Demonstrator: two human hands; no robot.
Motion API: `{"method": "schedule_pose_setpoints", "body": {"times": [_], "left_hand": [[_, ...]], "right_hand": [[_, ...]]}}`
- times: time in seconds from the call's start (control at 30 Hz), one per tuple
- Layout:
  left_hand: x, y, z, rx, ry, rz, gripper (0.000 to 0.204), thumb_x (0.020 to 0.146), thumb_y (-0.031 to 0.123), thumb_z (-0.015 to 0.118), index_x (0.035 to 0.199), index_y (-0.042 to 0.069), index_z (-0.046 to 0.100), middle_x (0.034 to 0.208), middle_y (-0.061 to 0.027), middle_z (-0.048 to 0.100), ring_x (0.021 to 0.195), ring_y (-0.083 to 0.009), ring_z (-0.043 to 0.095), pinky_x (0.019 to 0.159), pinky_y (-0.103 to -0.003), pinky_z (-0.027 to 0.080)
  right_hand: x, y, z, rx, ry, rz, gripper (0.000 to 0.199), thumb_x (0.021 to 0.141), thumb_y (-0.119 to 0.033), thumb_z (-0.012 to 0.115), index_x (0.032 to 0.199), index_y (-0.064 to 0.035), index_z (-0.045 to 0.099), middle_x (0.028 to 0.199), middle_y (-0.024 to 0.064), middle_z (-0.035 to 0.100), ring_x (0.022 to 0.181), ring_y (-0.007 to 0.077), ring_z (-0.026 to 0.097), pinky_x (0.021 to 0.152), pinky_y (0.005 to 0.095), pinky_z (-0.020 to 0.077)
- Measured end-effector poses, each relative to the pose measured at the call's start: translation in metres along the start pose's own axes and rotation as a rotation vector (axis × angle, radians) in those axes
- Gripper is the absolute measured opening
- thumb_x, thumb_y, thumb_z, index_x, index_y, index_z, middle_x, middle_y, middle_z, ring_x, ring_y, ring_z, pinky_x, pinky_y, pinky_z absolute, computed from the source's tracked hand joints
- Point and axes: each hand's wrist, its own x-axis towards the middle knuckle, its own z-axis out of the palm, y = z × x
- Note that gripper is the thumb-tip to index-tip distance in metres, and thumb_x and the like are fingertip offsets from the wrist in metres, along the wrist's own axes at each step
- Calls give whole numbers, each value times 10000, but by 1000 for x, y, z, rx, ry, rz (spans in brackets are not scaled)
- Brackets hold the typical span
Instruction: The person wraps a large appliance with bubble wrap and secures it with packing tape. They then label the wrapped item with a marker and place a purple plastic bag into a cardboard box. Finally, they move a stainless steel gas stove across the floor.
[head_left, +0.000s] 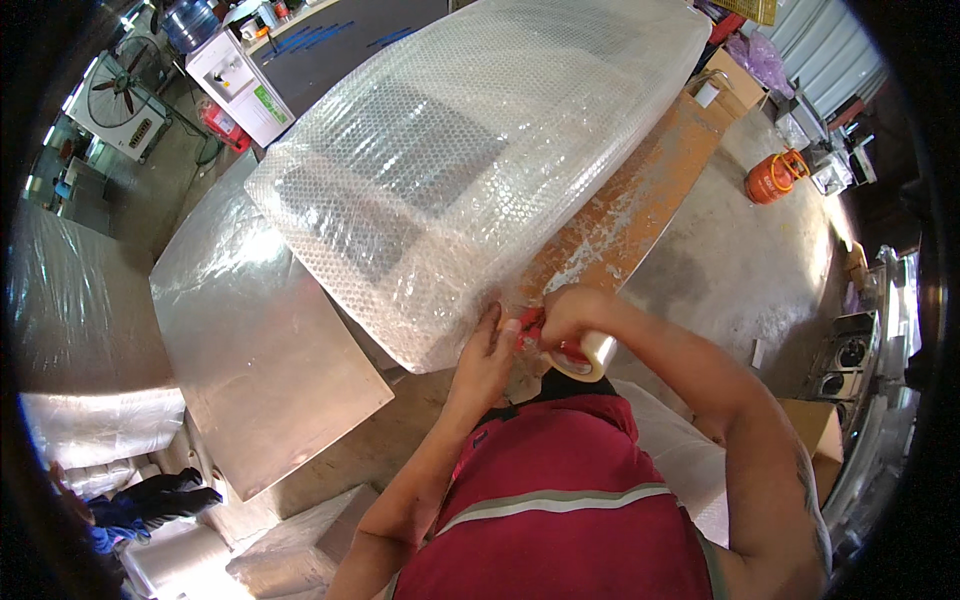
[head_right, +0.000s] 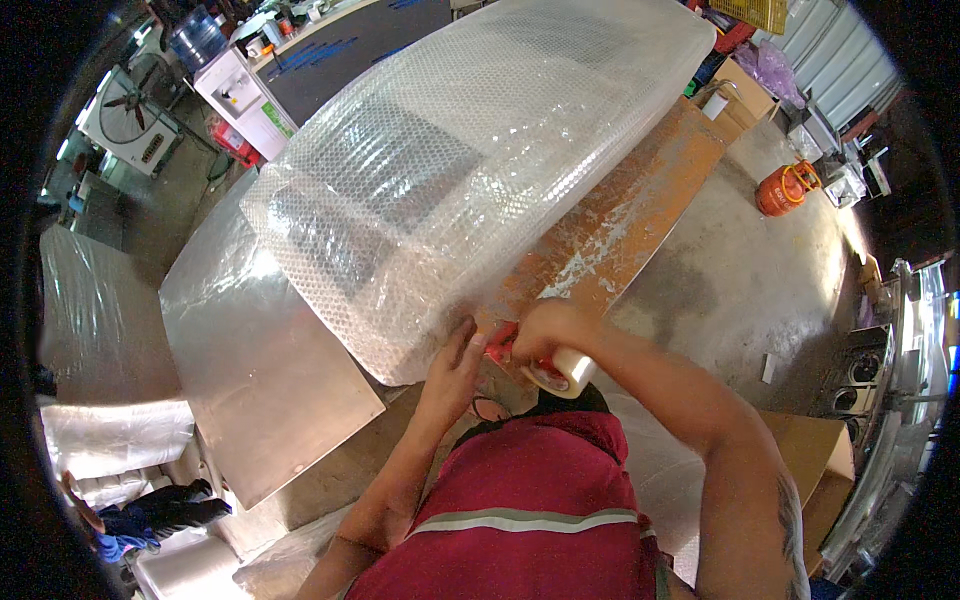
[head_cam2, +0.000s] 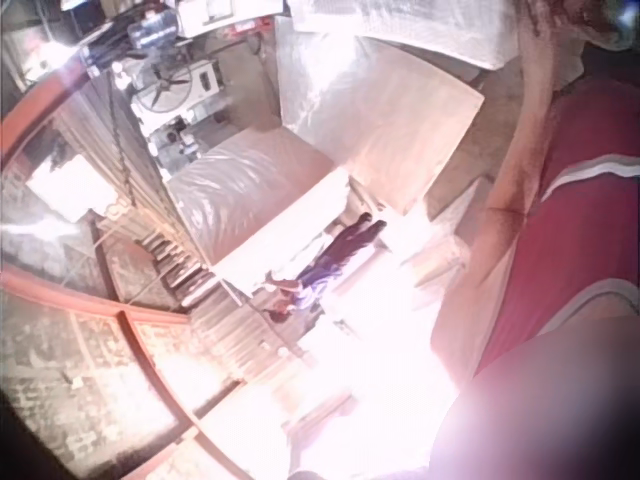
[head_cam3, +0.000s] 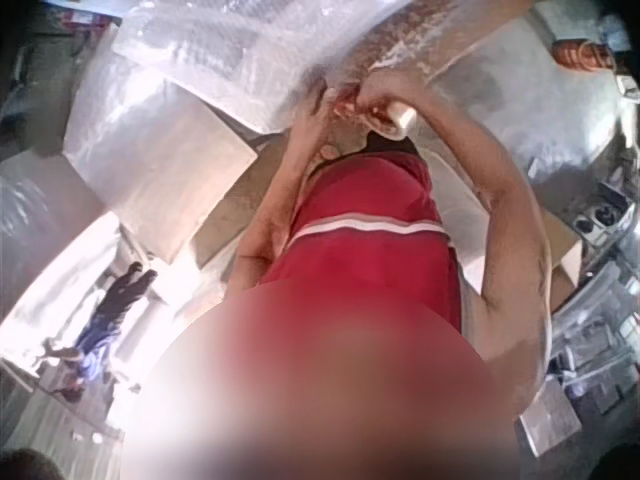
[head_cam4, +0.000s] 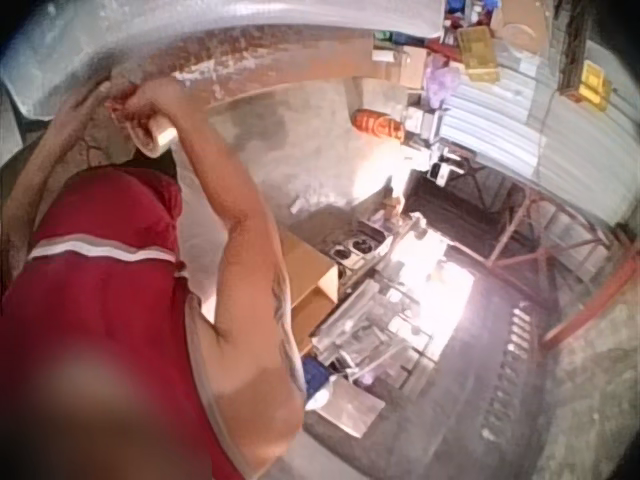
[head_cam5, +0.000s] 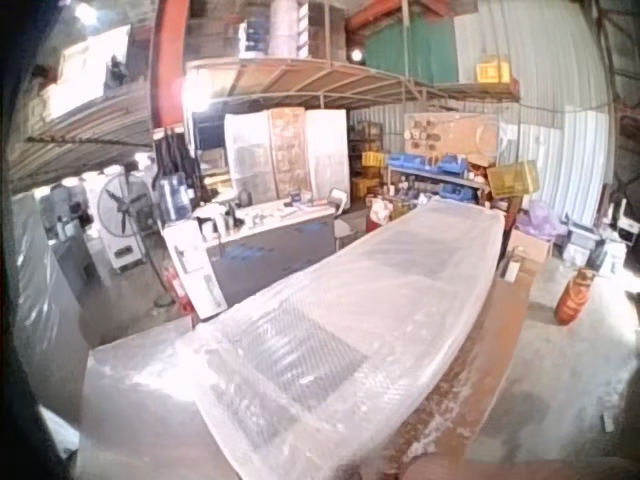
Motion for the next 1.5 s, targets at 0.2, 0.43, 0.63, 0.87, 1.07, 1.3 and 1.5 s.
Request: {"method": "schedule_pose_setpoints", "body": {"times": [0.2, 0.43, 0.63, 0.87, 1.07, 1.3, 1.5], "left_hand": [[0, -21, 14, 252, 148, 166, 751, 1063, 436, 579, 1588, -57, 363, 1574, -306, 461, 1490, -410, 428, 1217, -436, 340], [27, -64, 63, -158, 492, 78, 668, 1053, 321, 625, 1570, -15, 369, 1476, -265, 529, 1331, -332, 559, 1056, -436, 480], [75, 4, 202, -277, 215, -118, 657, 1095, 424, 524, 1599, 38, 356, 1507, -138, 545, 1201, -223, 617, 961, -366, 508], [164, 134, 327, -140, -392, -112, 637, 1059, 479, 614, 1470, -5, 572, 1353, -107, 666, 1173, -179, 616, 1015, -337, 471], [212, 206, 391, -209, -400, -92, 495, 1047, 404, 672, 1328, -3, 684, 1113, -43, 724, 988, -115, 626, 891, -283, 504], [281, 284, 420, -28, -167, 202, 195, 1035, 198, 693, 1073, 28, 781, 988, -39, 751, 870, -154, 682, 781, -286, 543], [370, 388, 322, 425, 185, 898, 117, 922, -20, 747, 1008, 45, 792, 995, -114, 774, 891, -204, 734, 757, -344, 583]], "right_hand": [[31, 94, 73, -83, 253, 23, 680, 602, -469, 863, 1103, -29, 728, 1024, 188, 777, 979, 352, 749, 825, 428, 597], [-24, 178, 121, 354, 405, -174, 909, 694, -555, 843, 1382, -35, 556, 1104, 247, 735, 1065, 429, 705, 918, 490, 555], [-80, 272, 84, 519, 694, -323, 987, 720, -508, 865, 1512, -96, 444, 1305, 236, 656, 1172, 404, 668, 998, 477, 529], [-133, 424, 24, 515, 761, -403, 1041, 717, -406, 892, 1569, -107, 373, 1406, 230, 602, 1241, 420, 630, 1029, 498, 527], [-162, 507, -17, 491, 937, -483, 983, 684, -316, 924, 1505, -51, 452, 1310, 231, 639, 1220, 419, 629, 1042, 489, 510], [-138, 541, -77, 380, 1305, -551, 905, 635, -233, 928, 1418, -25, 524, 1232, 220, 650, 1151, 423, 649, 1002, 485, 530], [-116, 531, -152, 760, 1259, -473, 907, 630, -161, 891, 1420, -11, 471, 1207, 215, 640, 1086, 400, 674, 913, 473, 562]]}}
